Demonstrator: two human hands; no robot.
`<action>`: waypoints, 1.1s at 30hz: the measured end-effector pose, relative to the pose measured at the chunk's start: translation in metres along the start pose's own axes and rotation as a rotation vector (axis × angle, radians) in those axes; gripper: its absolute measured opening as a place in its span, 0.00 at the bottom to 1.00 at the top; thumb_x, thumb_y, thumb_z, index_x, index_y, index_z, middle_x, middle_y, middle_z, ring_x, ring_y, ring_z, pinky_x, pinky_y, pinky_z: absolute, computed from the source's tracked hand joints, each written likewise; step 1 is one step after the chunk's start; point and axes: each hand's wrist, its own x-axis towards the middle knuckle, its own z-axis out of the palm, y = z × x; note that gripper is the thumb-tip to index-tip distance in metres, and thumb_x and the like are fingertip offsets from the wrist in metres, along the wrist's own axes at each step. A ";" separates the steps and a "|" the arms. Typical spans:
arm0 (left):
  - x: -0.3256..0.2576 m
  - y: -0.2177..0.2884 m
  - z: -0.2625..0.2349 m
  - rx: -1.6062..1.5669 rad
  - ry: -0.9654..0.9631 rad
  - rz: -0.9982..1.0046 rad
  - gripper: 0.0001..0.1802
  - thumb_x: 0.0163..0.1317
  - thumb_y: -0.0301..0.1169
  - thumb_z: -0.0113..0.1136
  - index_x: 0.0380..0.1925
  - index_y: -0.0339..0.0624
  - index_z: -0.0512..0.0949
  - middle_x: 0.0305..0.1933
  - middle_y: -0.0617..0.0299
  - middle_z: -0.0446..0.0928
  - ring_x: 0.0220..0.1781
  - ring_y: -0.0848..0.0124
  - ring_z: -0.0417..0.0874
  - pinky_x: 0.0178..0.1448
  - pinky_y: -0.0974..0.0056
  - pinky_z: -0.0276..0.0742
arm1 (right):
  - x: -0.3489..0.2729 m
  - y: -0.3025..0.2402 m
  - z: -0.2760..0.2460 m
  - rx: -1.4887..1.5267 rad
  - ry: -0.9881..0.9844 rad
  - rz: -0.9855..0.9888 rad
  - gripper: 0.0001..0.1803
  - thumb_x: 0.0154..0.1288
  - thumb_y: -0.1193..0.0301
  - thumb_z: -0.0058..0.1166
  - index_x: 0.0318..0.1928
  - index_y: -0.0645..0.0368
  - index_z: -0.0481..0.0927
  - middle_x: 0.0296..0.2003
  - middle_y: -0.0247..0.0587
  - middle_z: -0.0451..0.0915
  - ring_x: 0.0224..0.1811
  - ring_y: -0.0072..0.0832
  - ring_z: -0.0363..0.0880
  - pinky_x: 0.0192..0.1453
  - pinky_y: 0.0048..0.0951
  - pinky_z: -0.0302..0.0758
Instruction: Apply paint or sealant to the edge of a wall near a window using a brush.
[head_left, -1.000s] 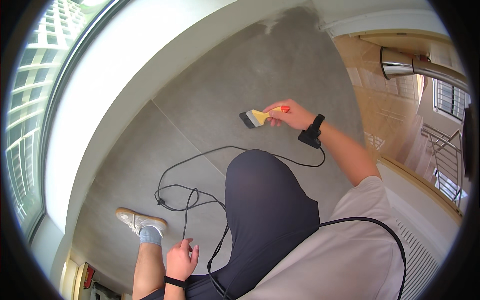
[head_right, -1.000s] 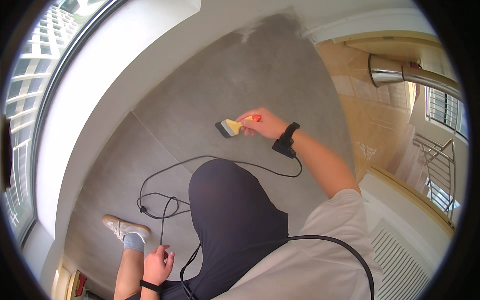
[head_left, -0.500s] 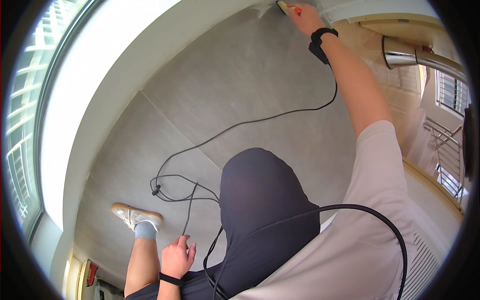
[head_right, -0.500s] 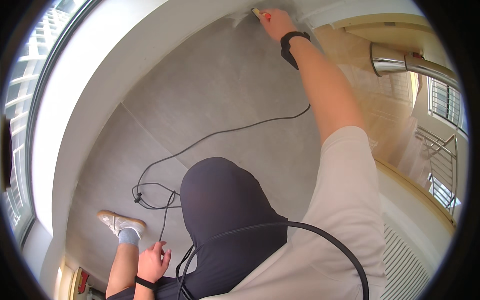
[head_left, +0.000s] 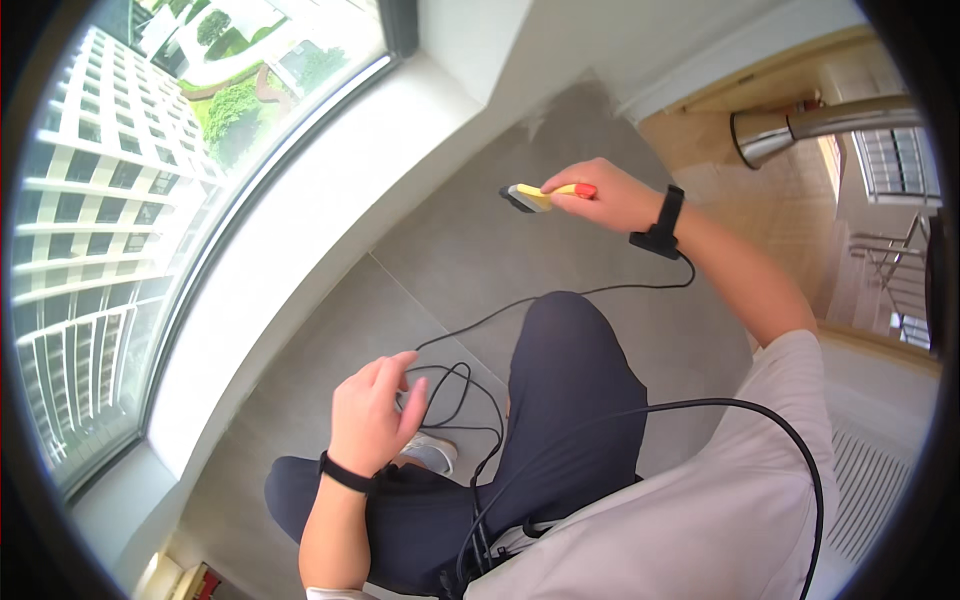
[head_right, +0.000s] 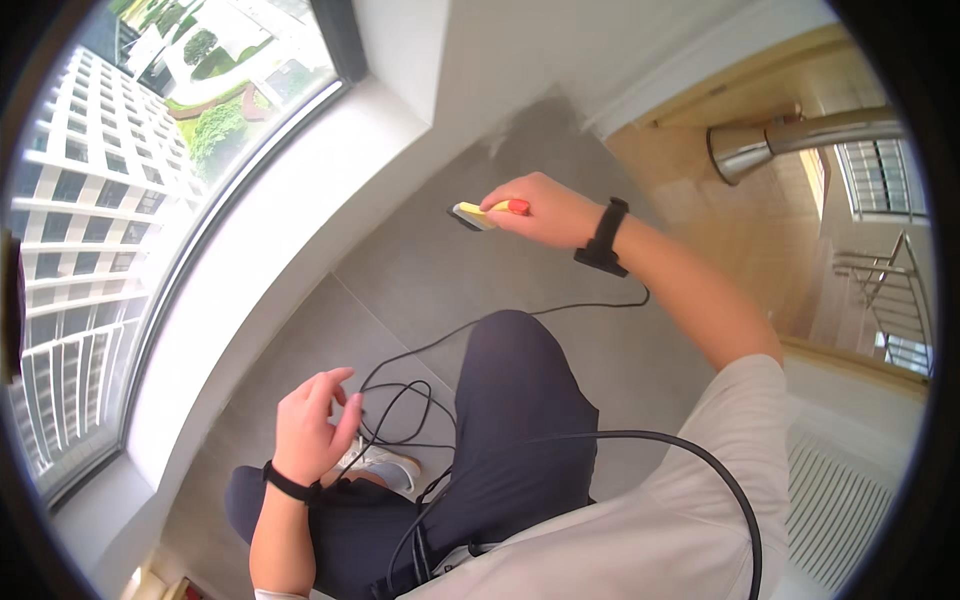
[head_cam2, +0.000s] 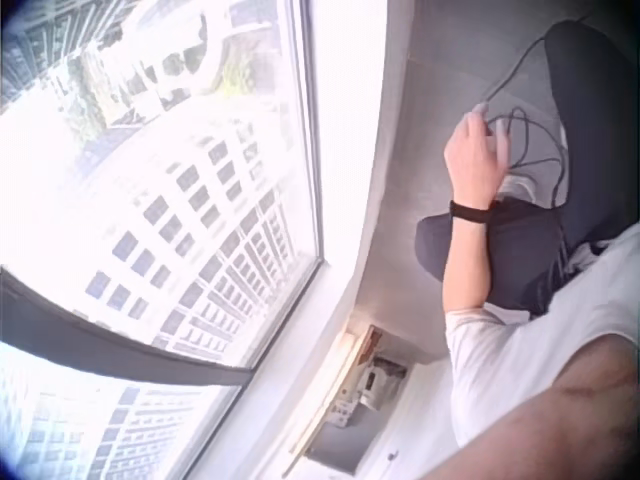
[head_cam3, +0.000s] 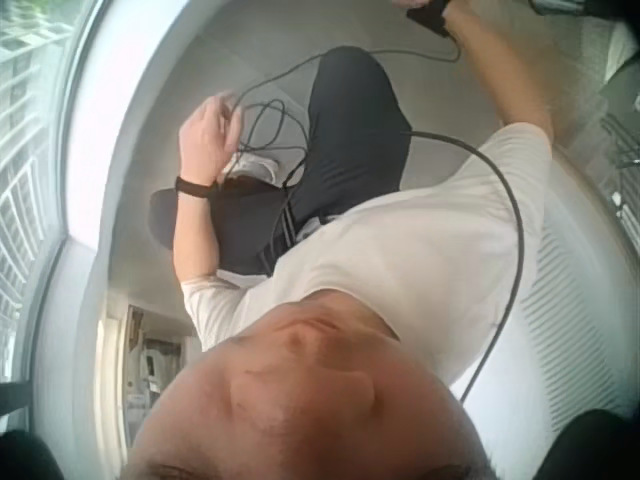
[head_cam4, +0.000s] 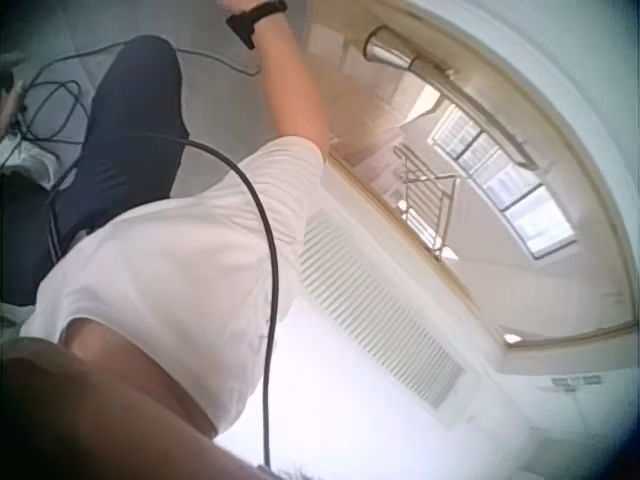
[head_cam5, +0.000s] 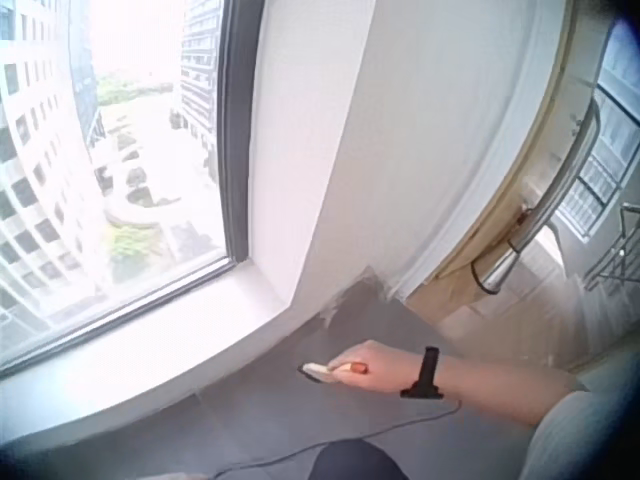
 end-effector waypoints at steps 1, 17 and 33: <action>0.007 -0.002 0.003 -0.130 0.043 0.000 0.15 0.61 0.28 0.67 0.48 0.40 0.80 0.26 0.60 0.77 0.24 0.65 0.77 0.30 0.62 0.75 | -0.002 -0.027 -0.016 -0.032 0.036 0.006 0.19 0.73 0.63 0.55 0.54 0.65 0.83 0.37 0.45 0.86 0.36 0.33 0.82 0.44 0.32 0.78; 0.059 -0.008 0.021 0.218 0.029 -0.250 0.15 0.61 0.28 0.66 0.47 0.39 0.78 0.29 0.56 0.77 0.29 0.59 0.80 0.33 0.58 0.74 | 0.117 0.159 0.060 0.083 -0.480 0.205 0.18 0.76 0.63 0.55 0.56 0.60 0.85 0.35 0.37 0.85 0.35 0.21 0.79 0.42 0.27 0.77; 0.031 0.053 0.115 0.016 -0.012 -0.700 0.14 0.60 0.27 0.66 0.46 0.37 0.78 0.30 0.53 0.77 0.31 0.55 0.80 0.36 0.54 0.75 | 0.145 0.282 -0.057 0.274 0.100 0.240 0.16 0.78 0.68 0.53 0.59 0.62 0.83 0.44 0.42 0.89 0.40 0.22 0.86 0.43 0.24 0.81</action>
